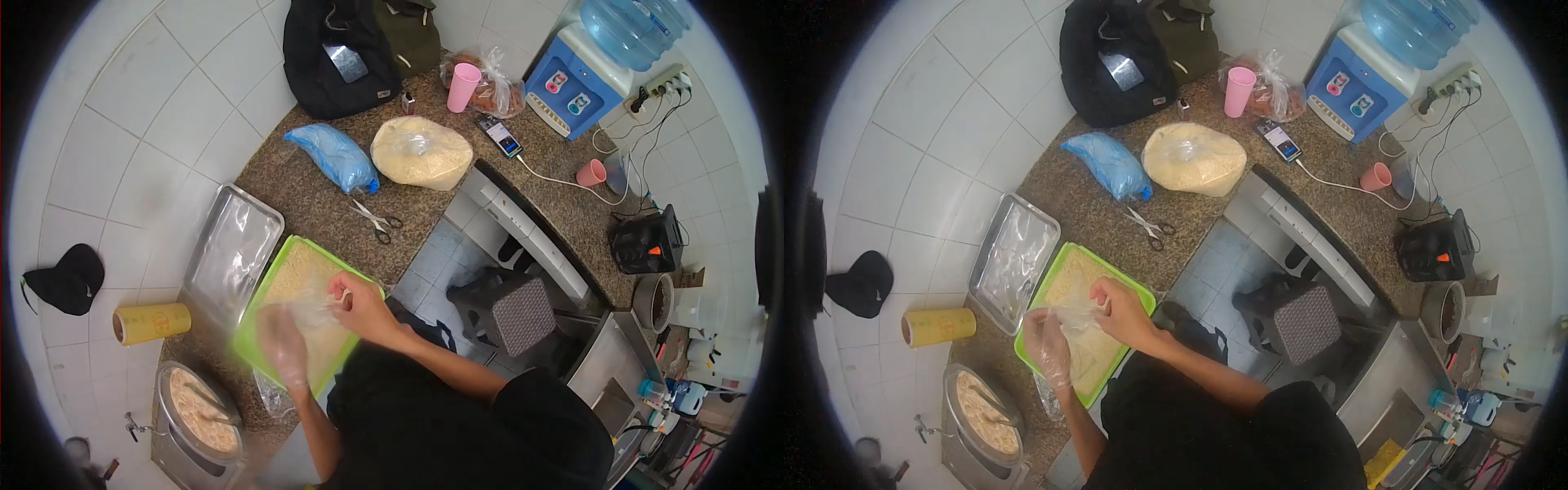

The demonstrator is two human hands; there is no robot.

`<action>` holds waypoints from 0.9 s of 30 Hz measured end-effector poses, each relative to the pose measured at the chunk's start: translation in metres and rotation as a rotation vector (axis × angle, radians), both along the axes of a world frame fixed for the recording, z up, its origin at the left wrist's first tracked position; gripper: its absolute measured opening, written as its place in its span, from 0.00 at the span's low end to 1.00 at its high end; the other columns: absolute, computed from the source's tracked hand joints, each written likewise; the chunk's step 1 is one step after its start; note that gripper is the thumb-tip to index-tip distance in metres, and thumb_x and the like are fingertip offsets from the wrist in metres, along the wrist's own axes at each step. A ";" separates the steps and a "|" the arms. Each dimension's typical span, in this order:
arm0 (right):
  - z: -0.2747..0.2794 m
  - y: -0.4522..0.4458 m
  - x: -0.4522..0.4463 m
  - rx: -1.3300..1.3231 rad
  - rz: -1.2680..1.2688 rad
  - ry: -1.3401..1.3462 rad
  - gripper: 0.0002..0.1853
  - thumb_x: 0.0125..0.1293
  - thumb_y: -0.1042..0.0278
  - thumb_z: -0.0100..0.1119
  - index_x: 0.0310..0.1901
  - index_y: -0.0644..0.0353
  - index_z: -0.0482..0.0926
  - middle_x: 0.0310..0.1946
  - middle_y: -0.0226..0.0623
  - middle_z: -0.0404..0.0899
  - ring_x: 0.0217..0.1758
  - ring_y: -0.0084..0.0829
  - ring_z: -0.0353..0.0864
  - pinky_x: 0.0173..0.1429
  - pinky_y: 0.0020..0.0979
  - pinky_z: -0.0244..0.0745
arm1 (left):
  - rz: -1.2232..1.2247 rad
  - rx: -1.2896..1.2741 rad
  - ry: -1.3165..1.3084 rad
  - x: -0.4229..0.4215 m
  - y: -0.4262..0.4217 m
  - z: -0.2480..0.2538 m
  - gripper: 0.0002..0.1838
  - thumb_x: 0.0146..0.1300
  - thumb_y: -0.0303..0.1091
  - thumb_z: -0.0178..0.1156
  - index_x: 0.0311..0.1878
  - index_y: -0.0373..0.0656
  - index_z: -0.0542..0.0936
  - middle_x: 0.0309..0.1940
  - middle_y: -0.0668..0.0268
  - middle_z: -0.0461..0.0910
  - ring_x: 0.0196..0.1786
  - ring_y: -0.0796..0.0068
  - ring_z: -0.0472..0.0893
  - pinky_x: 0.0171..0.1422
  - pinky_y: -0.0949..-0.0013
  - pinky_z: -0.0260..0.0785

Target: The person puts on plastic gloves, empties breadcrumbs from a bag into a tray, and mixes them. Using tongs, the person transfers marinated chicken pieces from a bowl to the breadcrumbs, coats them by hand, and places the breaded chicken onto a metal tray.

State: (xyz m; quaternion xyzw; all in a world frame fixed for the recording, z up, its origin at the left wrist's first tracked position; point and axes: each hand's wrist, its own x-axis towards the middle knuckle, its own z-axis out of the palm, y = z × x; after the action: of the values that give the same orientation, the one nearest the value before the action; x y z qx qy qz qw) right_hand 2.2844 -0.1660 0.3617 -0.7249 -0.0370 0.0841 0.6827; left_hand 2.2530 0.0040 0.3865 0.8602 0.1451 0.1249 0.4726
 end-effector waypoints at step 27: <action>0.114 -0.054 -0.026 -0.224 -0.400 -0.266 0.11 0.59 0.84 0.69 0.42 0.64 0.81 0.32 0.36 0.75 0.28 0.23 0.81 0.29 0.25 0.77 | -0.269 -0.165 -0.279 0.031 -0.069 0.096 0.07 0.63 0.25 0.68 0.44 0.37 0.84 0.32 0.55 0.84 0.32 0.65 0.84 0.40 0.66 0.76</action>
State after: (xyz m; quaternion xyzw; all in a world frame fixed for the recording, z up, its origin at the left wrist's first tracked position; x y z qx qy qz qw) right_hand 2.2579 -0.2196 0.4754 -0.7936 0.0273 -0.1449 0.5903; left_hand 2.2837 -0.0650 0.4822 0.8046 -0.0282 0.1662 0.5695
